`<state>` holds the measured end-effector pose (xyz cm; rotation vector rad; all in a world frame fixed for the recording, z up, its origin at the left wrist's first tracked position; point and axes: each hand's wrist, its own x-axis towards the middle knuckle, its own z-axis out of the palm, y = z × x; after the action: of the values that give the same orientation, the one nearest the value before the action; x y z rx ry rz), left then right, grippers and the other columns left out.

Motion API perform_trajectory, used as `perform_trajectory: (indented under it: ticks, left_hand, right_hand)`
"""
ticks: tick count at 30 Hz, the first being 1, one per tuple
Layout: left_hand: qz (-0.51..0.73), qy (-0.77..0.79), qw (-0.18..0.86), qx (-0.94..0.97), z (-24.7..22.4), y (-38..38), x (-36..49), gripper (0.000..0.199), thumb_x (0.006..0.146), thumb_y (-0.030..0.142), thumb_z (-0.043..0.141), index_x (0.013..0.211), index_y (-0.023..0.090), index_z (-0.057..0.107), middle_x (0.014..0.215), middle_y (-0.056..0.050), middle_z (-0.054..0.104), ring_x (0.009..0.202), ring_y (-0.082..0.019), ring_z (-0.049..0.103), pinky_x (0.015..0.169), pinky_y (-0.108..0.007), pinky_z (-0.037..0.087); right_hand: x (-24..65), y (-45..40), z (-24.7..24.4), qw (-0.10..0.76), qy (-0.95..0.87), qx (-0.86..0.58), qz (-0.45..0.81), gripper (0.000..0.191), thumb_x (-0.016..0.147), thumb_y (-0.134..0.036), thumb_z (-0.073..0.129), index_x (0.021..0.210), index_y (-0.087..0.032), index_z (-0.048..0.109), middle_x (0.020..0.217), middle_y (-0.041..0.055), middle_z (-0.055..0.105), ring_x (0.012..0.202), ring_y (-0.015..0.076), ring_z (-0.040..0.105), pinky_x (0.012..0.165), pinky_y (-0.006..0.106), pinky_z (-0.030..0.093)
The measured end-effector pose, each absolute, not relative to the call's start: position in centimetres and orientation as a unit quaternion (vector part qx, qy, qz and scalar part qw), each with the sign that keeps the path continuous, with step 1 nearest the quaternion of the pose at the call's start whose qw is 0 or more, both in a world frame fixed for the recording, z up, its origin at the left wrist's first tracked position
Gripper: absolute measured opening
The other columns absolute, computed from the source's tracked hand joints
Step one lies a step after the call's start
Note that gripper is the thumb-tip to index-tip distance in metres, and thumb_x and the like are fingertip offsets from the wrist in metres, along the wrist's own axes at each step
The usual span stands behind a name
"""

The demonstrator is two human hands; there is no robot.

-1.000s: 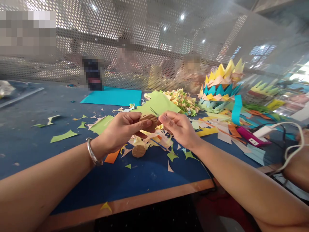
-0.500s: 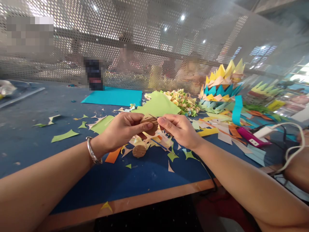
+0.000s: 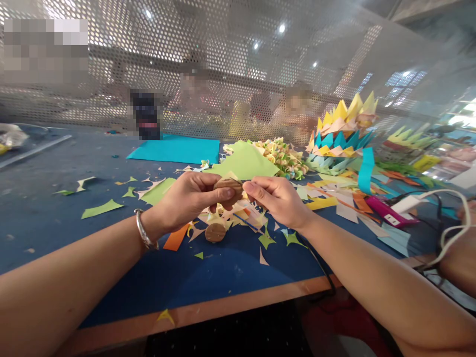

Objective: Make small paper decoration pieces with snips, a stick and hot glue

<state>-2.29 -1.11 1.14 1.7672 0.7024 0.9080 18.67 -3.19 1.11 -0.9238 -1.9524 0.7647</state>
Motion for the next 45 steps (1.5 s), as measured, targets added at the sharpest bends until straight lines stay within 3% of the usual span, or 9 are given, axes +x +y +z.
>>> perform_trajectory:
  ticks: [24, 45]
  left_hand:
    - [0.38, 0.288, 0.487, 0.732, 1.22, -0.87, -2.36, 0.013, 0.079, 0.026, 0.069, 0.08, 0.015, 0.075, 0.078, -0.005, 0.071, 0.059, -0.011, 0.054, 0.053, -0.022, 0.045]
    - [0.369, 0.284, 0.475, 0.746, 1.28, -0.9, -2.45, 0.013, 0.081, 0.025, 0.067, 0.085, 0.015, 0.076, 0.073, -0.002, 0.069, 0.06, -0.009, 0.055, 0.053, -0.02, 0.044]
  right_hand:
    - [18.69, -3.29, 1.26, 0.411, -0.779, -0.373, 0.292, 0.051, 0.089, -0.058, 0.054, 0.056, -0.021, 0.042, 0.053, -0.0059, 0.032, 0.05, 0.0087, 0.028, 0.047, 0.027, 0.024]
    - [18.8, -3.28, 1.16, 0.406, -0.785, -0.375, 0.279, 0.05, 0.091, -0.053, 0.054, 0.056, -0.021, 0.039, 0.055, -0.0062, 0.029, 0.051, 0.009, 0.028, 0.048, 0.027, 0.024]
